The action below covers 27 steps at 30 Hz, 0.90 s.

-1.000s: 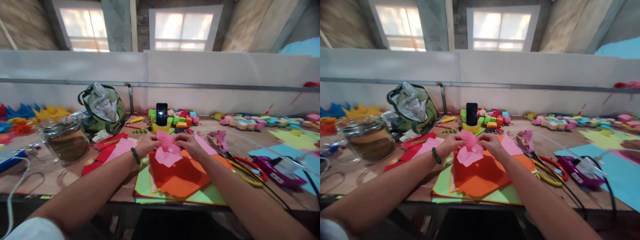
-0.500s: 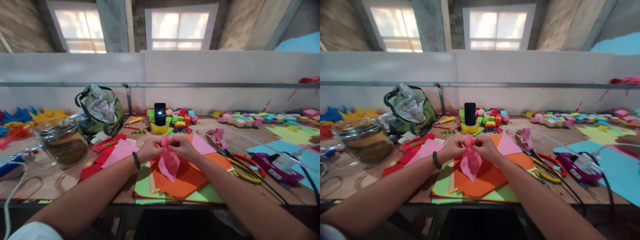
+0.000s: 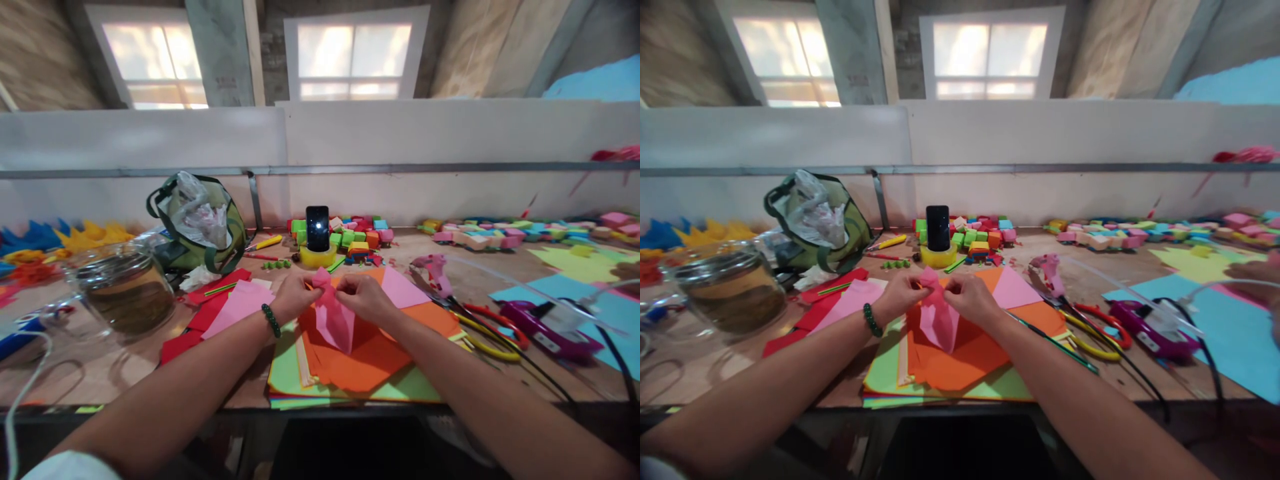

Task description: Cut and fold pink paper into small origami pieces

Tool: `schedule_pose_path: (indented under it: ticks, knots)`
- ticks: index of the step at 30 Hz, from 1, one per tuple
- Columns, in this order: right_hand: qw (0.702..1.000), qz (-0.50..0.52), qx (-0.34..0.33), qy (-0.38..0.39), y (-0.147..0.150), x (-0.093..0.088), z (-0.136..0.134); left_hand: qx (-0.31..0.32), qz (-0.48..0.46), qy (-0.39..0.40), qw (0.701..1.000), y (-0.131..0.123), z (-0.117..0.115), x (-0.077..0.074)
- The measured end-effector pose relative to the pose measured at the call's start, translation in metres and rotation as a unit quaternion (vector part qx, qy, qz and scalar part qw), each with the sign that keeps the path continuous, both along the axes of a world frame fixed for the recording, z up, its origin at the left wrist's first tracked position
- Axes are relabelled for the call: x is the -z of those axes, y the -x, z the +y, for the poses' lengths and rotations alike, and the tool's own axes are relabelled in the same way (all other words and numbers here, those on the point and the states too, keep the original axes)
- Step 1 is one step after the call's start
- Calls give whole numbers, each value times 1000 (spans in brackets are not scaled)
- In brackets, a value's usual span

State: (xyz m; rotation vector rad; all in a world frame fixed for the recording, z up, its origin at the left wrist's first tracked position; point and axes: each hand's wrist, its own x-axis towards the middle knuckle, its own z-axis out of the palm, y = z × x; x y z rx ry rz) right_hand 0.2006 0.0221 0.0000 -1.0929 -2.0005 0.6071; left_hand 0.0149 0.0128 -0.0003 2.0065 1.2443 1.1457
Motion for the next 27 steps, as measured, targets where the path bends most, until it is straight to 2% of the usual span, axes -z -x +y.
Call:
schedule_pose_path:
  ticks: [7, 14, 21, 27]
  knots:
    - [1000, -2, 17, -5, 3, -1, -4, -5, 13, 1, 1000, -2, -3, 1]
    - [998, 20, -15, 49, 2, 4, 2, 8, 1, 20, 1000, -6, -7, -2]
    - [987, 102, -49, 118, 3, 0, 2, 54, -40, 66, 996, -3, -3, -4]
    - [971, 185, -62, 135, 2, -9, 1, 90, -78, 93, 988, -1, 0, -6]
